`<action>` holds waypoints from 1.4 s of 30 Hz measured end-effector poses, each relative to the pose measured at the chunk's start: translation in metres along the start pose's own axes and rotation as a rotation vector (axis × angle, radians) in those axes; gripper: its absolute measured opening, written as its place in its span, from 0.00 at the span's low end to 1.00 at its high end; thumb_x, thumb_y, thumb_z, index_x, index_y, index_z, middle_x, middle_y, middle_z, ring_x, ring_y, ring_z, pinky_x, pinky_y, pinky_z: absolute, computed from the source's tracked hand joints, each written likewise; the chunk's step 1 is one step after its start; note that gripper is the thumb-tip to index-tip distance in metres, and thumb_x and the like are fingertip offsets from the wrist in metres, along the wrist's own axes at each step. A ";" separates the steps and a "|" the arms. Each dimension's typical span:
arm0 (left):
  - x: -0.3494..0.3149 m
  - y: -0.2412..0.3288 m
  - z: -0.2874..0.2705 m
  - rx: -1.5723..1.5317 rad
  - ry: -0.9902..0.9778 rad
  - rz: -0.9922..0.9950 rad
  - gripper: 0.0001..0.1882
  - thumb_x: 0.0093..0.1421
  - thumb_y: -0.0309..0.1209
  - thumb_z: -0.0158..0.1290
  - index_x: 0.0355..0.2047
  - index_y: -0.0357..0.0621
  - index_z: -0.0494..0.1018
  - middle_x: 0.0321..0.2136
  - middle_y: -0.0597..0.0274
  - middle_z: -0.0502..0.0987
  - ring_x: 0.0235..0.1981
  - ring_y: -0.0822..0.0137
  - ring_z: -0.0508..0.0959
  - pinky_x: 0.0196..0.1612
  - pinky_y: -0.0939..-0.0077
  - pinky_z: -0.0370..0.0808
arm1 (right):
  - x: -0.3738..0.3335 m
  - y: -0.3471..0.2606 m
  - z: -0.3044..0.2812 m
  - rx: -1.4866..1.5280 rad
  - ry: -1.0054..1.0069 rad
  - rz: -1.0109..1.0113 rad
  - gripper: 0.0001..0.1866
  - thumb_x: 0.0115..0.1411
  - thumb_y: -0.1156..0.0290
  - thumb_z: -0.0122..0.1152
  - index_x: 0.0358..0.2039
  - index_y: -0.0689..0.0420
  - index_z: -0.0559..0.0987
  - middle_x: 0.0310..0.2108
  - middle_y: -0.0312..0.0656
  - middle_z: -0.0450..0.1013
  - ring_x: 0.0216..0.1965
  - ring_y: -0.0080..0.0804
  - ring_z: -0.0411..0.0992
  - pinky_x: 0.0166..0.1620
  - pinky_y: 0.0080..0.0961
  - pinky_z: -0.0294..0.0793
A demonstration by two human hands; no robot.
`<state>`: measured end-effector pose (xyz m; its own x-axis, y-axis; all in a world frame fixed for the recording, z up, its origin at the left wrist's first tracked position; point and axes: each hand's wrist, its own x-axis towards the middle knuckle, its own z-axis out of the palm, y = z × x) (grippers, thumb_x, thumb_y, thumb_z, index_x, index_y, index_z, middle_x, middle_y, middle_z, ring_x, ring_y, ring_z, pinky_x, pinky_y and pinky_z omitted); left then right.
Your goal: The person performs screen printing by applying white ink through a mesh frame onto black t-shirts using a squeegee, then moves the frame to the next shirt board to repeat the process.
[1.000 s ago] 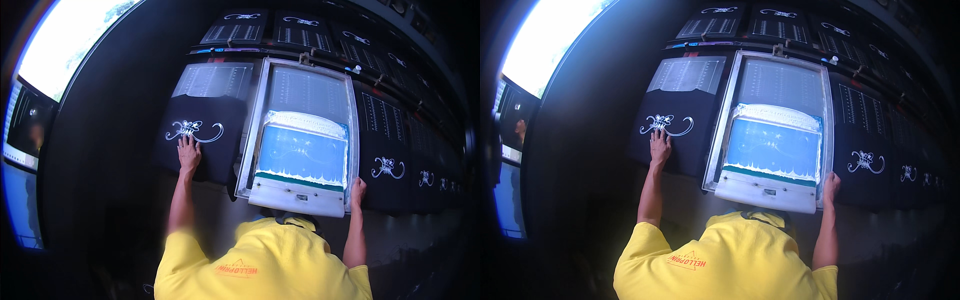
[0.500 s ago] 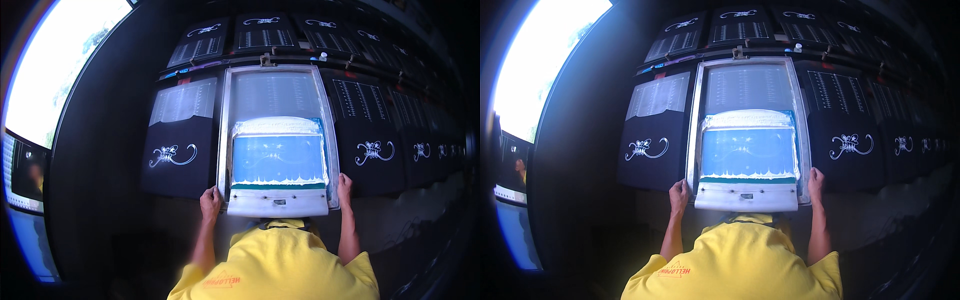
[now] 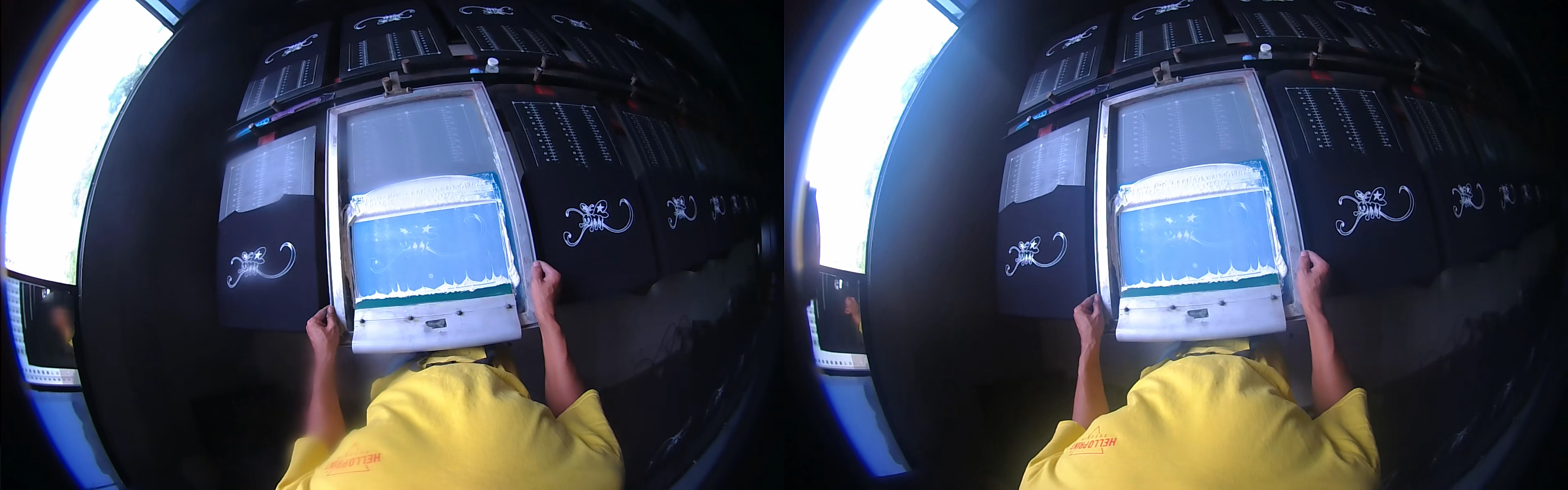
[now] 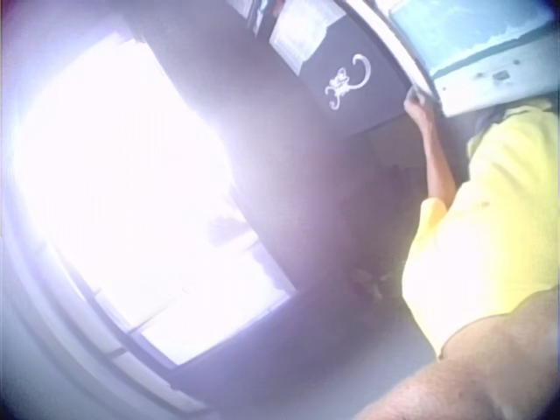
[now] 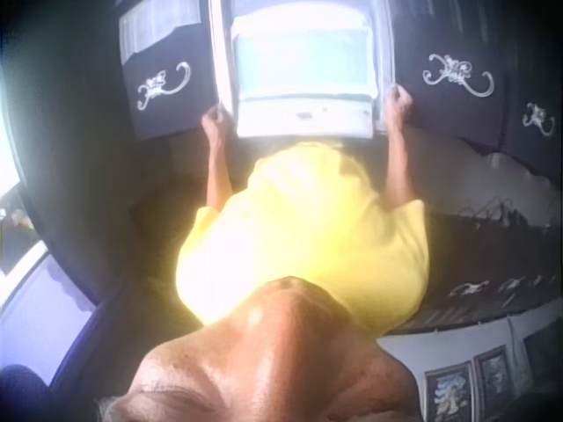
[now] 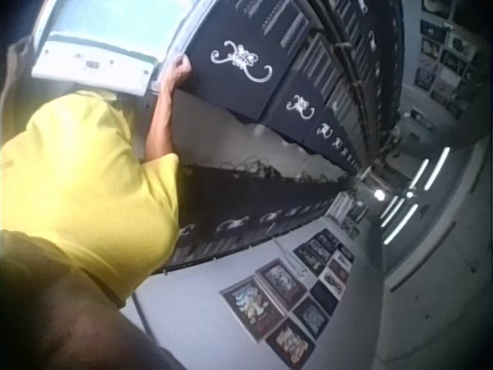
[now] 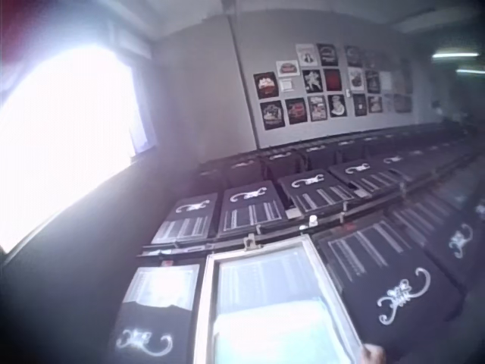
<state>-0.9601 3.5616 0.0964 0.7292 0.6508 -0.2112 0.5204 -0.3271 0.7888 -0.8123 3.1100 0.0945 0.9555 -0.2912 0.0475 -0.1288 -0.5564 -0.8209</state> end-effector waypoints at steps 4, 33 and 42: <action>0.010 -0.014 -0.004 -0.122 -0.051 0.024 0.14 0.66 0.31 0.52 0.38 0.29 0.79 0.21 0.67 0.76 0.21 0.79 0.70 0.25 0.78 0.68 | 0.005 0.017 0.003 -0.049 -0.040 0.034 0.15 0.63 0.66 0.53 0.32 0.68 0.78 0.21 0.52 0.72 0.23 0.36 0.71 0.31 0.32 0.68; -0.031 0.105 -0.001 0.644 -0.468 0.899 0.17 0.43 0.20 0.53 0.37 0.38 0.78 0.37 0.50 0.76 0.39 0.49 0.78 0.43 0.60 0.76 | -0.041 -0.086 -0.040 -0.608 -0.481 -0.883 0.09 0.41 0.79 0.59 0.27 0.60 0.73 0.31 0.48 0.74 0.36 0.50 0.75 0.39 0.43 0.75; -0.034 0.117 -0.013 0.617 -0.423 0.797 0.15 0.44 0.20 0.54 0.35 0.38 0.76 0.33 0.50 0.80 0.36 0.49 0.80 0.41 0.59 0.78 | -0.044 -0.109 -0.052 -0.602 -0.528 -0.826 0.11 0.40 0.77 0.60 0.28 0.60 0.73 0.31 0.47 0.74 0.36 0.49 0.75 0.38 0.44 0.76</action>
<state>-0.9295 3.5098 0.2032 0.9878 -0.1497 -0.0422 -0.1220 -0.9141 0.3866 -0.8541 3.1428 0.2120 0.7814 0.6184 0.0832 0.6182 -0.7490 -0.2383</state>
